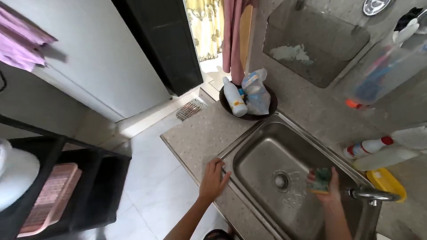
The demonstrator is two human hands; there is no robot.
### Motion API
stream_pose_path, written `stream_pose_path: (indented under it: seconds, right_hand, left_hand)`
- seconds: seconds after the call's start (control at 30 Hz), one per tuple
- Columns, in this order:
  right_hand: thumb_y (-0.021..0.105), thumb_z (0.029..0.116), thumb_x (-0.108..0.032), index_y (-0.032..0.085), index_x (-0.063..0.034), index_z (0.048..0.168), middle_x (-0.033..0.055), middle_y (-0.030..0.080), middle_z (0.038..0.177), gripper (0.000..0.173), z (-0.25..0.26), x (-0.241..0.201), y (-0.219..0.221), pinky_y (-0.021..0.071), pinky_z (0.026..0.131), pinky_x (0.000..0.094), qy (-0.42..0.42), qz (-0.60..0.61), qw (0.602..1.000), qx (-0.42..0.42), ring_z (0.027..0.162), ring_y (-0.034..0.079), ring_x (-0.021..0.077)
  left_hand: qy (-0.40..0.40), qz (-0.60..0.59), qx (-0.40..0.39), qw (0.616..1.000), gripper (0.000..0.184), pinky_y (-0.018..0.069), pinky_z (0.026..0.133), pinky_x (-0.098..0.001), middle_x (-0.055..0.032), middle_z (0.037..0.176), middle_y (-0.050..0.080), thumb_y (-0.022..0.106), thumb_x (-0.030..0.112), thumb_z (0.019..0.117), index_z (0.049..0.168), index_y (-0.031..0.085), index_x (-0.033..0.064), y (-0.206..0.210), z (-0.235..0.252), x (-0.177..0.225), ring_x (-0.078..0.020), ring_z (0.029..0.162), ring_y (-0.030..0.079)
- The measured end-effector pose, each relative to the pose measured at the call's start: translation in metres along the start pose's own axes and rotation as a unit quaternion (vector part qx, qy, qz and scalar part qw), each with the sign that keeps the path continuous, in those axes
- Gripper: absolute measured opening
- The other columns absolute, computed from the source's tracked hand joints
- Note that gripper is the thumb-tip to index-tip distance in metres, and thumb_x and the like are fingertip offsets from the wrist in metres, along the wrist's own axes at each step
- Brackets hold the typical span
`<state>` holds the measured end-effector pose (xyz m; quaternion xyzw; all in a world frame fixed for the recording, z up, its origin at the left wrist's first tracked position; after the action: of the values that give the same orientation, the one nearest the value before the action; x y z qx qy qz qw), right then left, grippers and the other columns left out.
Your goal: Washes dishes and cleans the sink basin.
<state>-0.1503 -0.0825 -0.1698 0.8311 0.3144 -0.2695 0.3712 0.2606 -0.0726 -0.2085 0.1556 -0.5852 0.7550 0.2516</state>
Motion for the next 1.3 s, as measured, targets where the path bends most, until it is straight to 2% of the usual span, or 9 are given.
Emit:
stream_pose_path:
  seconds: [0.27,0.47,0.53,0.63,0.77,0.93,1.07,1.13,1.3]
  right_hand:
    - [0.016,0.1063,-0.062,0.051,-0.0206,0.078,-0.0068,0.05,0.055,0.061,0.052,0.024,0.104,0.0464,0.045,0.0211,0.015,0.061,0.993,-0.097,0.045,0.05,0.0055]
    - [0.025,0.1064,-0.062,0.054,-0.0104,0.094,0.0007,0.053,0.064,0.06,0.065,0.056,0.097,0.0475,0.046,0.0263,0.009,-0.219,0.975,-0.033,0.049,0.052,0.011]
    - [0.042,0.1088,-0.048,0.061,-0.0018,0.117,0.0112,0.064,0.088,0.051,0.072,0.068,0.076,0.0532,0.064,0.0346,-0.018,-0.394,0.918,-0.036,0.071,0.06,0.0188]
    - [0.068,0.0988,-0.022,0.057,0.0055,0.136,0.0278,0.063,0.128,0.047,0.091,0.099,0.057,0.0488,0.102,0.0539,-0.068,-0.654,0.747,-0.095,0.118,0.062,0.0393]
    - [0.061,0.1011,-0.025,0.044,0.0103,0.148,0.0334,0.021,0.164,0.061,0.098,0.161,0.02,0.0179,0.127,0.0527,-0.036,-0.824,0.527,-0.205,0.154,0.019,0.0454]
    - [0.063,0.0975,-0.023,0.046,0.01,0.146,0.0354,0.035,0.156,0.062,0.069,0.165,0.009,0.0227,0.123,0.058,-0.03,-0.827,0.55,-0.113,0.15,0.027,0.0493]
    - [0.055,0.1033,-0.023,0.036,-0.0073,0.159,0.0225,0.027,0.166,0.061,0.038,0.202,0.005,0.0285,0.122,0.0578,-0.087,-0.801,0.501,-0.315,0.153,0.026,0.0419]
    - [0.051,0.1053,-0.023,0.038,-0.0174,0.16,0.0084,0.027,0.169,0.056,0.039,0.212,-0.009,0.0149,0.126,0.0592,-0.083,-0.791,0.471,-0.382,0.158,0.015,0.0351]
    - [0.048,0.106,-0.02,0.029,-0.0025,0.16,0.0175,0.026,0.168,0.06,0.054,0.161,-0.035,0.0063,0.126,0.0622,-0.089,-0.836,0.499,-0.21,0.157,0.011,0.0434]
  left_hand:
    - [0.001,-0.003,0.009,1.0,0.059,0.0471,0.105,-0.054,-0.023,0.133,0.06,0.042,0.048,0.1024,0.119,0.067,-0.003,0.001,-0.001,-0.002,-0.0417,0.125,0.058]
    - [0.011,0.005,0.017,1.0,0.062,0.0465,0.106,-0.0525,-0.0229,0.132,0.06,0.038,0.05,0.1038,0.118,0.067,-0.0028,0.002,-0.002,-0.002,-0.0421,0.124,0.058]
    - [-0.005,0.005,0.002,1.0,0.061,0.0457,0.106,-0.0541,-0.0234,0.133,0.06,0.041,0.05,0.1022,0.118,0.067,-0.0027,0.001,0.0,0.0,-0.0435,0.126,0.056]
    - [-0.023,0.01,-0.024,0.999,0.06,0.0444,0.107,-0.0547,-0.0229,0.136,0.059,0.042,0.05,0.1023,0.12,0.067,-0.002,0.001,0.001,0.0,-0.0433,0.13,0.054]
    - [-0.025,0.018,-0.028,0.999,0.059,0.0451,0.107,-0.0548,-0.0216,0.134,0.06,0.042,0.049,0.1015,0.119,0.067,-0.0021,0.002,0.0,-0.001,-0.0427,0.127,0.056]
    - [-0.029,0.019,-0.021,0.999,0.063,0.0461,0.106,-0.0541,-0.023,0.132,0.061,0.039,0.051,0.1009,0.12,0.067,-0.0031,-0.001,0.001,0.002,-0.0433,0.125,0.057]
    - [-0.014,0.024,-0.025,0.999,0.064,0.0466,0.104,-0.0553,-0.0237,0.133,0.061,0.037,0.051,0.1019,0.12,0.067,-0.0026,0.0,0.001,-0.001,-0.0444,0.124,0.057]
    - [-0.011,0.029,-0.035,0.999,0.066,0.0463,0.104,-0.0562,-0.024,0.132,0.061,0.035,0.052,0.1024,0.119,0.067,-0.0027,0.001,0.0,0.0,-0.045,0.124,0.058]
    - [-0.007,0.035,-0.029,0.999,0.064,0.0465,0.103,-0.0566,-0.0247,0.13,0.063,0.035,0.049,0.1017,0.116,0.068,-0.0031,-0.001,0.003,0.003,-0.0457,0.122,0.059]
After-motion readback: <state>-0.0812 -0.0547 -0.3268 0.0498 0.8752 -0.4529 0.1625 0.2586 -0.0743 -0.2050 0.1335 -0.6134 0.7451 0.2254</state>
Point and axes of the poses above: each hand's wrist, its own z-axis towards the middle knuckle, its own y-axis out of the palm, x = y × z, the point moved 4 cm from there along z, towards the middle knuckle
